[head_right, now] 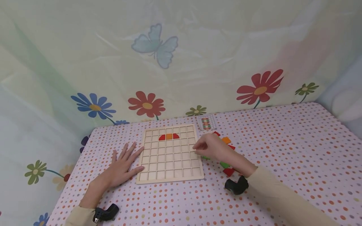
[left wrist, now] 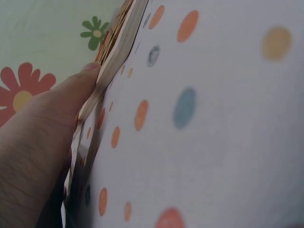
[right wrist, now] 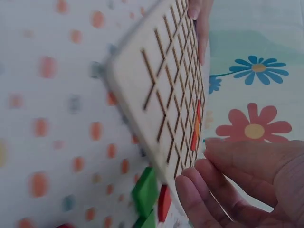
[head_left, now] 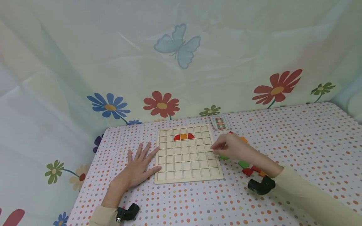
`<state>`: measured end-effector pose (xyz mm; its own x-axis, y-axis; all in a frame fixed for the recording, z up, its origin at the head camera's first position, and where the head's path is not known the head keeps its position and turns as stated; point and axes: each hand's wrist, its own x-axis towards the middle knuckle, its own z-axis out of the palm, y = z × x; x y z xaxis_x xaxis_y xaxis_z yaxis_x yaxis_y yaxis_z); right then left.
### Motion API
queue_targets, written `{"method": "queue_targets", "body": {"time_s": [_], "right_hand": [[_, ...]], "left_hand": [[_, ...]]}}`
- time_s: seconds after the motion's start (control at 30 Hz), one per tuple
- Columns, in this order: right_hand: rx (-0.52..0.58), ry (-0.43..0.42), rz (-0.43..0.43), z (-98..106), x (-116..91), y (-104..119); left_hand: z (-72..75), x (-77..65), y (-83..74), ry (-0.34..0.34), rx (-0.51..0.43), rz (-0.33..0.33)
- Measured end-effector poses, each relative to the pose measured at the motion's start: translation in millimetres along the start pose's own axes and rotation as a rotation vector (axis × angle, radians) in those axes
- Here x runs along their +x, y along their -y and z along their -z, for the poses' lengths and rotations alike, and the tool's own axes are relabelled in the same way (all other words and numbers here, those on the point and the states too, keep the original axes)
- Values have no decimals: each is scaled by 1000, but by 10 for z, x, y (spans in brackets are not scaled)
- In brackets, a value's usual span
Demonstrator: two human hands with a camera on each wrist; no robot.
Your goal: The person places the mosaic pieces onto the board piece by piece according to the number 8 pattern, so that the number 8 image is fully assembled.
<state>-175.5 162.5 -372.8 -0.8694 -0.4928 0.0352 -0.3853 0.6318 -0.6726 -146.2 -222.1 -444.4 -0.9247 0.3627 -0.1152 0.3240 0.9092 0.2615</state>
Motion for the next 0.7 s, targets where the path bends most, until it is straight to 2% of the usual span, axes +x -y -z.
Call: {"method": "queue_targets", "body": {"time_s": [0.1,0.2,0.43,0.53,0.7], "right_hand": [[1,22,-10,13,-212,-83],[-29,7,-4,36,-388,-188],[-76,-70,-39,124,-750,-465],[-98,-132,-21,160,-884,-593],[-121,-177,-60,203,-1033,-739]], "left_hand": [[-14,4,7,5,-5,-6],[-26,7,6,11,-9,-5],[-30,9,-1,20,-16,1],[-33,16,-5,21,-17,0],[-25,19,-11,15,-19,-7]]}}
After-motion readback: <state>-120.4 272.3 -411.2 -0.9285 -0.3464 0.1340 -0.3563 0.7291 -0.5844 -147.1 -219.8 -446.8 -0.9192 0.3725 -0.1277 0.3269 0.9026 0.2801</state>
